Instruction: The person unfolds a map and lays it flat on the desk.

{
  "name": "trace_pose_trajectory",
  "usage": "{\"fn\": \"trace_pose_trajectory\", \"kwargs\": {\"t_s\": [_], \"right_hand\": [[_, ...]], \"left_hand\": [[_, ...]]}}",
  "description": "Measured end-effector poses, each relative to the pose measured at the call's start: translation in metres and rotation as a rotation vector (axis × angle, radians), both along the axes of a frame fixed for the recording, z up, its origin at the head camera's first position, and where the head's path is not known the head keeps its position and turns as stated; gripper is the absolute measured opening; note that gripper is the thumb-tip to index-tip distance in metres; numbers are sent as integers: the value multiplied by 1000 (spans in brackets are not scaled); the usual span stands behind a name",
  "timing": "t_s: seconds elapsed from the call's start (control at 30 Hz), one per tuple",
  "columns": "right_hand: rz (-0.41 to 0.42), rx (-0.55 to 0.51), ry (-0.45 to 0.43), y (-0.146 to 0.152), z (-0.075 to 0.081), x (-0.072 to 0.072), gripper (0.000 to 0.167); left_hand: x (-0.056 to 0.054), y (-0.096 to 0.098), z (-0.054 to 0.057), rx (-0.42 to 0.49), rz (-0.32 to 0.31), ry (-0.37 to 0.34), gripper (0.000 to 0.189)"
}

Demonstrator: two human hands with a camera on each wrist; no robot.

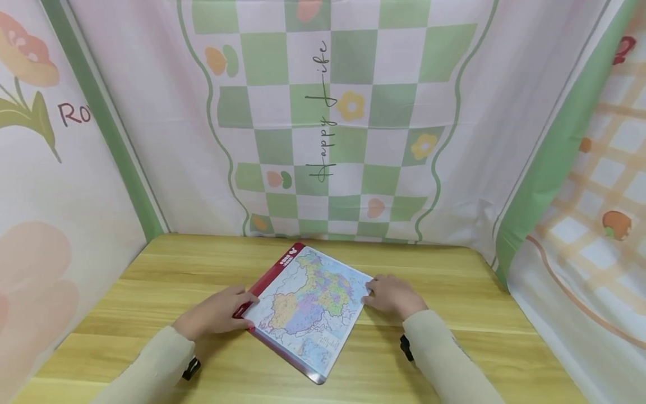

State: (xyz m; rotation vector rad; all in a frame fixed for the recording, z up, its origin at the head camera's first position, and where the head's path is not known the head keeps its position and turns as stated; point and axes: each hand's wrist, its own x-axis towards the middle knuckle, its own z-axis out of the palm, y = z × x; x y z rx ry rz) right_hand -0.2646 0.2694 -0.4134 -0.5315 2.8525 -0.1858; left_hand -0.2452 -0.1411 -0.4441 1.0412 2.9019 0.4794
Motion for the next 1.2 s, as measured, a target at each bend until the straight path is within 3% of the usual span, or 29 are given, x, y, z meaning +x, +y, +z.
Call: {"fn": "trace_pose_trajectory", "kwargs": {"t_s": [0.47, 0.87, 1.2], "right_hand": [[-30, 35, -11, -9, 4, -7, 55], [-66, 21, -47, -13, -3, -16, 59], [-81, 0, -71, -16, -1, -25, 60]], "left_hand": [[5, 3, 0, -17, 17, 3, 47], [13, 7, 2, -38, 35, -12, 50], [15, 9, -1, -80, 25, 26, 50]]}}
